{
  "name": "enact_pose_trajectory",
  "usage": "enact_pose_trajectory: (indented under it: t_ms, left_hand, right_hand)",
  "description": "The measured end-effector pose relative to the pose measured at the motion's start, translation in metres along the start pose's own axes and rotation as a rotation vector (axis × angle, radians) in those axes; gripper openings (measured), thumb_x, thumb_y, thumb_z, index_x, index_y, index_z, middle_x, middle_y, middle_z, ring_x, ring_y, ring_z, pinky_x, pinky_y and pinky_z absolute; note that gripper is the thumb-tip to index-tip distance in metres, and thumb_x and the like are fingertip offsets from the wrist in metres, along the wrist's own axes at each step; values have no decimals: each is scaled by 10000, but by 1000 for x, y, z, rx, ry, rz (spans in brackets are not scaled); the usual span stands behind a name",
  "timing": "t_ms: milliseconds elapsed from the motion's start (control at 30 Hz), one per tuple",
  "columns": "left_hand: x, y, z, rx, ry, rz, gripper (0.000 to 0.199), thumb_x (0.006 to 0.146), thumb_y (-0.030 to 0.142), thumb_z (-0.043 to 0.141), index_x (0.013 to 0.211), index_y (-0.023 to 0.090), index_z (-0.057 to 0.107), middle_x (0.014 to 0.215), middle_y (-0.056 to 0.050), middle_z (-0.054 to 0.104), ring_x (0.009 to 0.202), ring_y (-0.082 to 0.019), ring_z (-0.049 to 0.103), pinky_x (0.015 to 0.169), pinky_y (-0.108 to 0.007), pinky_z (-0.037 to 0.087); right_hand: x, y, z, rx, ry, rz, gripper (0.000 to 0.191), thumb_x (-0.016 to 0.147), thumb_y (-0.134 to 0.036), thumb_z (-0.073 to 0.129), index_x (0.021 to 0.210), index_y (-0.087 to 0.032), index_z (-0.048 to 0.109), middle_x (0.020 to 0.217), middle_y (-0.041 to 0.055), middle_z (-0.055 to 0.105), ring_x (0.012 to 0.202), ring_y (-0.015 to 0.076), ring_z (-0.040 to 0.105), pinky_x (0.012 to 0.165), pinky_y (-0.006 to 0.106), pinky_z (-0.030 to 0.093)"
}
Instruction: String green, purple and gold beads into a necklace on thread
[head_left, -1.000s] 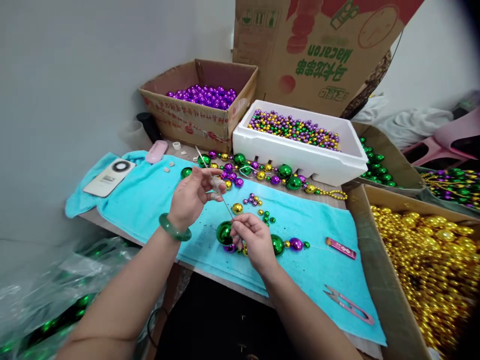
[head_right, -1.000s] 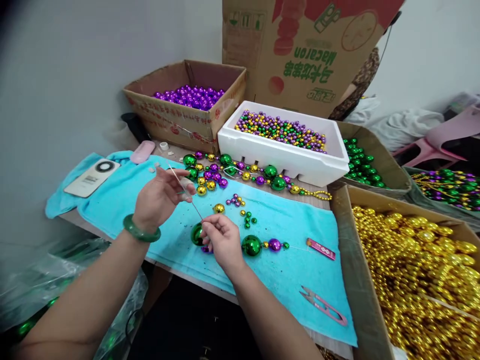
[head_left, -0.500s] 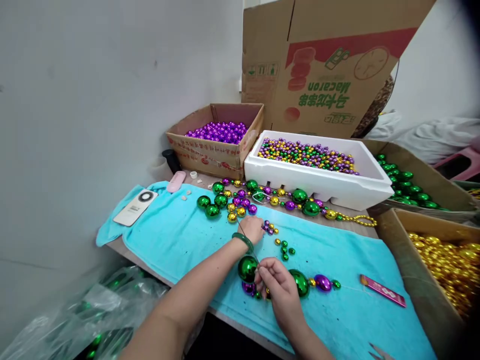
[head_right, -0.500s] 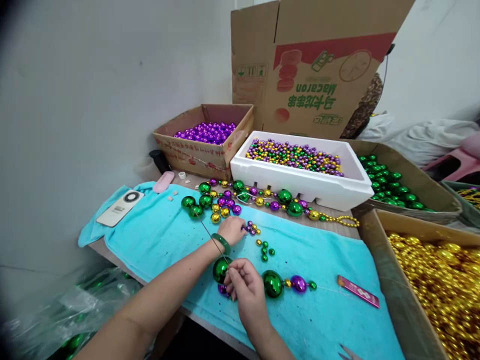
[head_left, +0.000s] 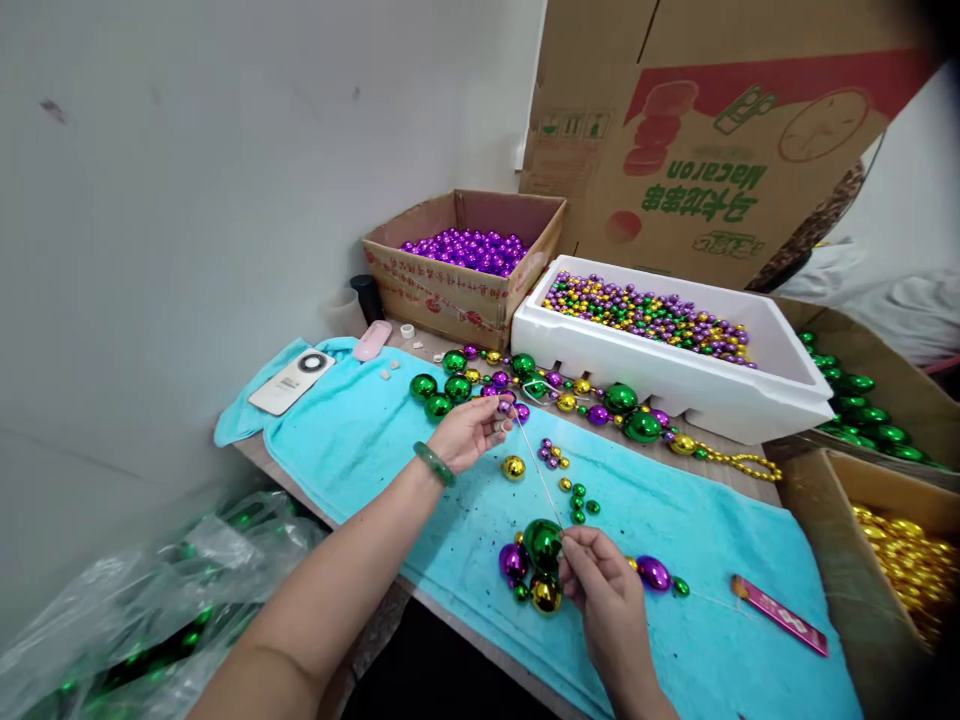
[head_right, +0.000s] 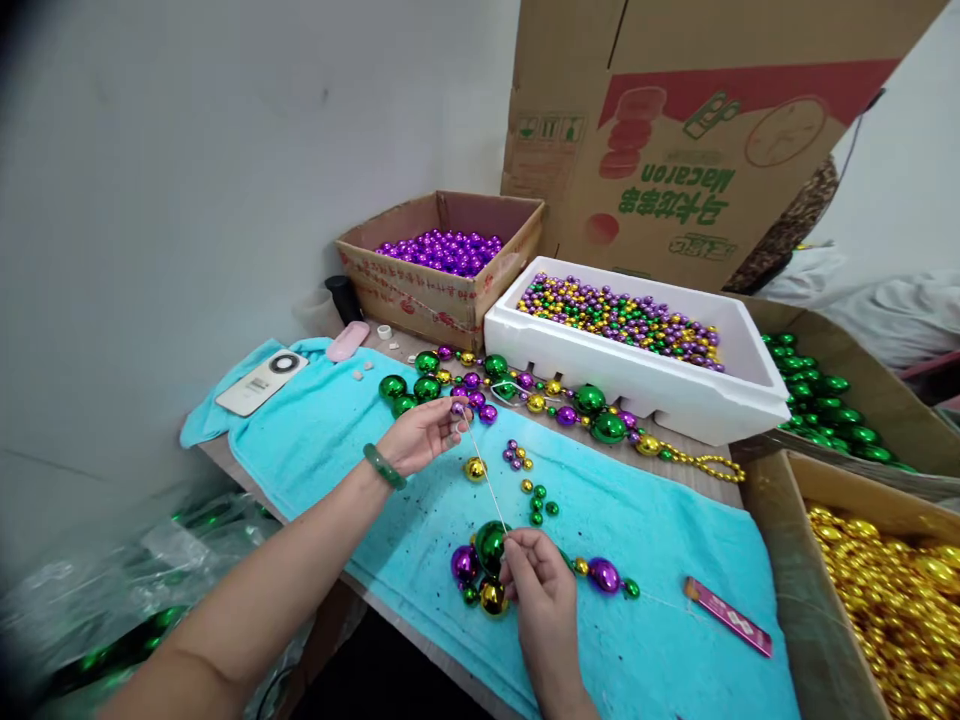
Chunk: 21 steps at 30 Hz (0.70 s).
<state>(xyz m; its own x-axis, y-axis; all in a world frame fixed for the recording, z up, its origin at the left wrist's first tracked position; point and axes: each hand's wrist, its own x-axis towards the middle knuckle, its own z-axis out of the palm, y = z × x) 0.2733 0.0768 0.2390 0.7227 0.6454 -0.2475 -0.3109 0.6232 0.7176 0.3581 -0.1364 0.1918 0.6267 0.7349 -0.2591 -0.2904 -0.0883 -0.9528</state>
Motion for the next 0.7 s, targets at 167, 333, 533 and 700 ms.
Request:
enact_pose_trajectory:
  t_ms: [167, 333, 533, 700]
  left_hand:
    - [-9, 3, -2, -46, 19, 29, 177, 876, 165, 500, 948, 110, 651, 810, -62, 661, 651, -93, 619, 556, -177, 498]
    - [-14, 5, -3, -149, 63, 13, 169, 893, 195, 487, 875, 108, 631, 769, -54, 656, 629, -85, 607, 560, -185, 491]
    - [-18, 7, -2, -142, 79, 52, 88, 857, 159, 539, 816, 105, 596, 754, -43, 640, 622, -82, 596, 558, -188, 483]
    - [-20, 6, -3, -125, 95, 79, 74, 791, 170, 633, 810, 118, 583, 727, -27, 620, 652, -89, 603, 574, -188, 479]
  right_hand:
    - [0, -2, 3, -44, -19, -9, 322, 684, -462, 712, 756, -160, 625, 525, -10, 518, 482, 104, 429, 446, 204, 349]
    - [-2, -1, 5, -60, -41, -33, 300, 712, -446, 694, 754, -158, 621, 522, -15, 509, 471, 95, 416, 443, 201, 341]
    - [-5, -6, 10, -81, -45, -32, 300, 696, -442, 697, 734, -153, 628, 511, -7, 511, 465, 100, 425, 438, 207, 351]
    - [-5, -8, 12, -84, -38, -33, 308, 682, -447, 704, 709, -151, 626, 498, -9, 504, 454, 97, 418, 429, 205, 343]
